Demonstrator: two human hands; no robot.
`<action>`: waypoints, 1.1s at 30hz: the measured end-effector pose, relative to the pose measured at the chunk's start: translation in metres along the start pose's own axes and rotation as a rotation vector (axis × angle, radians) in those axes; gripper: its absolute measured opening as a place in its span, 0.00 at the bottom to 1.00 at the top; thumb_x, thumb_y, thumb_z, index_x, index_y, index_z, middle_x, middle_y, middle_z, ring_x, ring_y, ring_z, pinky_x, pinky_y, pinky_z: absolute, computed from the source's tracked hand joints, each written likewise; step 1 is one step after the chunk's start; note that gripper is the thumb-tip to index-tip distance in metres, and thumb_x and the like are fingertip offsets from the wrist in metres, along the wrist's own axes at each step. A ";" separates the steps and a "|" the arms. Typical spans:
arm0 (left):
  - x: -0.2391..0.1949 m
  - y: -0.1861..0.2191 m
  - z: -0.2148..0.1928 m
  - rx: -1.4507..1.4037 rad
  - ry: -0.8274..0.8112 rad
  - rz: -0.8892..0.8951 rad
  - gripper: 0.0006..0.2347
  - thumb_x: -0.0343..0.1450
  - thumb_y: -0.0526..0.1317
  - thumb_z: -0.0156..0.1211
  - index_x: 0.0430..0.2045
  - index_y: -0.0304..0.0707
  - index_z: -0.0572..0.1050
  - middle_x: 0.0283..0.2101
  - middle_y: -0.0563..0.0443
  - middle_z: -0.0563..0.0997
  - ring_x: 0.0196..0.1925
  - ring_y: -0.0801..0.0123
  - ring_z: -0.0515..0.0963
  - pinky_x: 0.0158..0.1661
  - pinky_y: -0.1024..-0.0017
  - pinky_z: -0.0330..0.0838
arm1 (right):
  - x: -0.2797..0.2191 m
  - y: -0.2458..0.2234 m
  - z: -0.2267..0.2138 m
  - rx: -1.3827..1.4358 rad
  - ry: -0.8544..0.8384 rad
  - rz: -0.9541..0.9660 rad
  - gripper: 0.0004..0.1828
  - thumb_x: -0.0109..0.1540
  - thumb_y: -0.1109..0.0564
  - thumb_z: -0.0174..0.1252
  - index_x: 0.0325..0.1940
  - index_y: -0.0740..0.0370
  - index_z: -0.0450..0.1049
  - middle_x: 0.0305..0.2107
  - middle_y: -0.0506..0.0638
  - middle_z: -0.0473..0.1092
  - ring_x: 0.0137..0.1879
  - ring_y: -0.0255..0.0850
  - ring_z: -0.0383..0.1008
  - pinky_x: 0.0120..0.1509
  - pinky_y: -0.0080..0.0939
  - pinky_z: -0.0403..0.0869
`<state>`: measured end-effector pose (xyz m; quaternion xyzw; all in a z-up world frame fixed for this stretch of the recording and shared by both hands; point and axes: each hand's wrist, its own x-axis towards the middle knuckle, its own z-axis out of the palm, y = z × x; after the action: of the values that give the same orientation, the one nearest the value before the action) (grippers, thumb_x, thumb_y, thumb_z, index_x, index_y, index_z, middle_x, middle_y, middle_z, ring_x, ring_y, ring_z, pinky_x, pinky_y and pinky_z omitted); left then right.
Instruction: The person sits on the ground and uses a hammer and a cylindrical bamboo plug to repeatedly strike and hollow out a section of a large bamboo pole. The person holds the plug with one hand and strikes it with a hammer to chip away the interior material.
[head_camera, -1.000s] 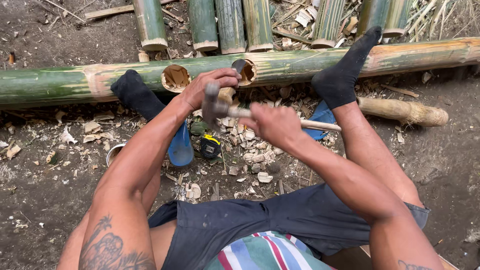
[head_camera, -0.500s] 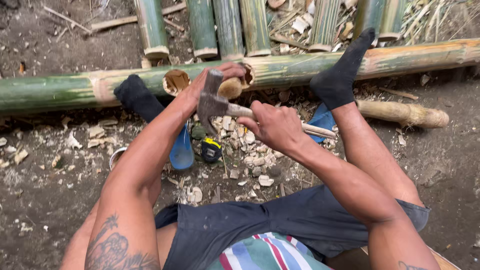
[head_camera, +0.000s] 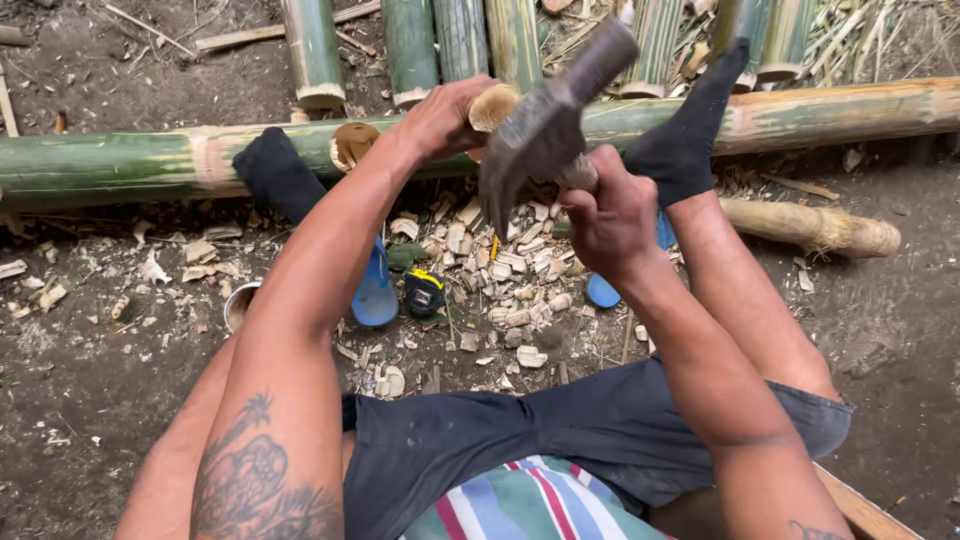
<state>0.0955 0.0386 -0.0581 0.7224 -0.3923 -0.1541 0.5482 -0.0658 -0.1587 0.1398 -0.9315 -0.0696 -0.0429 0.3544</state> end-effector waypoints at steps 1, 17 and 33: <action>0.005 0.001 -0.001 0.044 0.015 0.031 0.23 0.61 0.36 0.72 0.51 0.43 0.75 0.48 0.50 0.81 0.47 0.59 0.82 0.54 0.60 0.75 | 0.008 0.000 0.003 0.007 -0.007 0.009 0.23 0.74 0.41 0.51 0.45 0.66 0.66 0.27 0.66 0.70 0.35 0.66 0.74 0.34 0.54 0.71; 0.026 -0.023 0.016 -0.810 0.389 -0.452 0.17 0.69 0.39 0.67 0.49 0.28 0.74 0.44 0.42 0.80 0.44 0.57 0.81 0.46 0.59 0.80 | 0.063 0.053 0.052 -0.266 -0.221 0.149 0.19 0.75 0.45 0.44 0.47 0.65 0.68 0.30 0.69 0.72 0.37 0.70 0.72 0.42 0.67 0.69; -0.027 0.050 0.005 -0.551 1.079 -0.160 0.24 0.71 0.48 0.72 0.55 0.42 0.66 0.54 0.49 0.76 0.55 0.61 0.78 0.61 0.64 0.82 | -0.029 0.062 -0.002 0.148 0.022 0.434 0.32 0.72 0.32 0.44 0.32 0.63 0.65 0.19 0.47 0.63 0.26 0.32 0.62 0.29 0.39 0.63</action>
<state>0.0550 0.0505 -0.0197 0.5576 0.0504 0.0971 0.8229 -0.0848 -0.2088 0.0972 -0.8955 0.1335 0.0295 0.4235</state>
